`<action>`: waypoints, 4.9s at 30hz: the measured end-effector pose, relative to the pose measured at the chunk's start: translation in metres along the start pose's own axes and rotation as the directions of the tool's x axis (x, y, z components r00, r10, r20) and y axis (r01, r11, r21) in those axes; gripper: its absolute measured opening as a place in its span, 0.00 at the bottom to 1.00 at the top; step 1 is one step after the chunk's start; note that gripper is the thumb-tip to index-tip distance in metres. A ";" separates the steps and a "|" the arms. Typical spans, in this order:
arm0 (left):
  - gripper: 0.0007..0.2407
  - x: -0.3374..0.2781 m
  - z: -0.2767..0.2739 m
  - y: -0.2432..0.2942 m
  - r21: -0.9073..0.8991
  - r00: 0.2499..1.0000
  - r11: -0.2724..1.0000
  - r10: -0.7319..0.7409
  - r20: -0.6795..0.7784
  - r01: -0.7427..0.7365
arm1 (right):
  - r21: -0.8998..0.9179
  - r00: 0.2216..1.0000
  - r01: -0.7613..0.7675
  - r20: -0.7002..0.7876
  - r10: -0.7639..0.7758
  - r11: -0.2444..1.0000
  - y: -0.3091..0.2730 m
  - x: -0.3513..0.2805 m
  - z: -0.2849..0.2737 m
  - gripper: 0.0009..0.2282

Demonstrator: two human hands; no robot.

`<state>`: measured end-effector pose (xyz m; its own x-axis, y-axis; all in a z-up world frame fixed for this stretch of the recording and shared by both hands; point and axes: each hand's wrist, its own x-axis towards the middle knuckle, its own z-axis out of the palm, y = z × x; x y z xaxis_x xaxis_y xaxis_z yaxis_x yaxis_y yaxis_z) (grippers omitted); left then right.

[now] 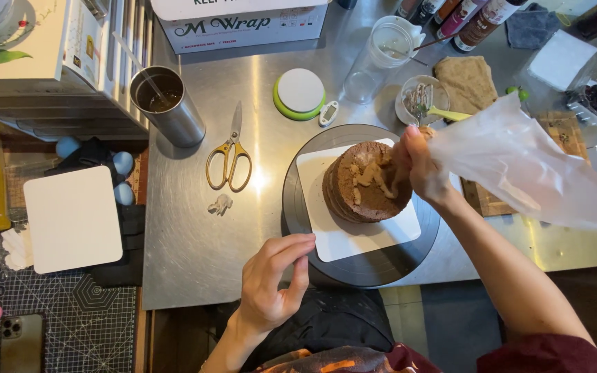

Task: The person pipes filling from a piping bag onto a chocolate cake layer on a turntable, spreads the filling with a spatula, places another cake layer on top, and brushes liquid onto the cake with a pastry brush, repeating the filling and spreading steps.

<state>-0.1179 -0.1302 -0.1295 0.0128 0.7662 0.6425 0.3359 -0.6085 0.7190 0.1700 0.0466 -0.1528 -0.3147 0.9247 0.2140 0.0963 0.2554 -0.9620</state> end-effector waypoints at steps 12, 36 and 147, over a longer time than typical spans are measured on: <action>0.10 -0.002 -0.003 -0.001 -0.014 1.000 1.000 -0.010 -0.026 0.009 | -0.050 0.992 -0.028 -0.128 0.021 0.998 0.010 0.045 0.002 0.23; 0.09 -0.026 0.006 0.024 0.069 0.989 0.992 -0.096 -0.113 0.104 | 0.287 0.955 0.249 -0.232 -0.185 0.925 -0.027 0.033 -0.019 0.16; 0.13 -0.181 0.275 0.001 -0.721 0.256 0.613 -0.790 -0.557 0.324 | -0.319 0.864 -0.138 -0.501 -0.044 0.938 0.090 -0.237 -0.292 0.13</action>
<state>0.1393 -0.2125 -0.3178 -0.7865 0.5622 -0.2558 -0.4687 -0.2734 0.8400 0.5295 -0.0672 -0.2408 0.1968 0.9295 0.3120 0.4352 0.2023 -0.8773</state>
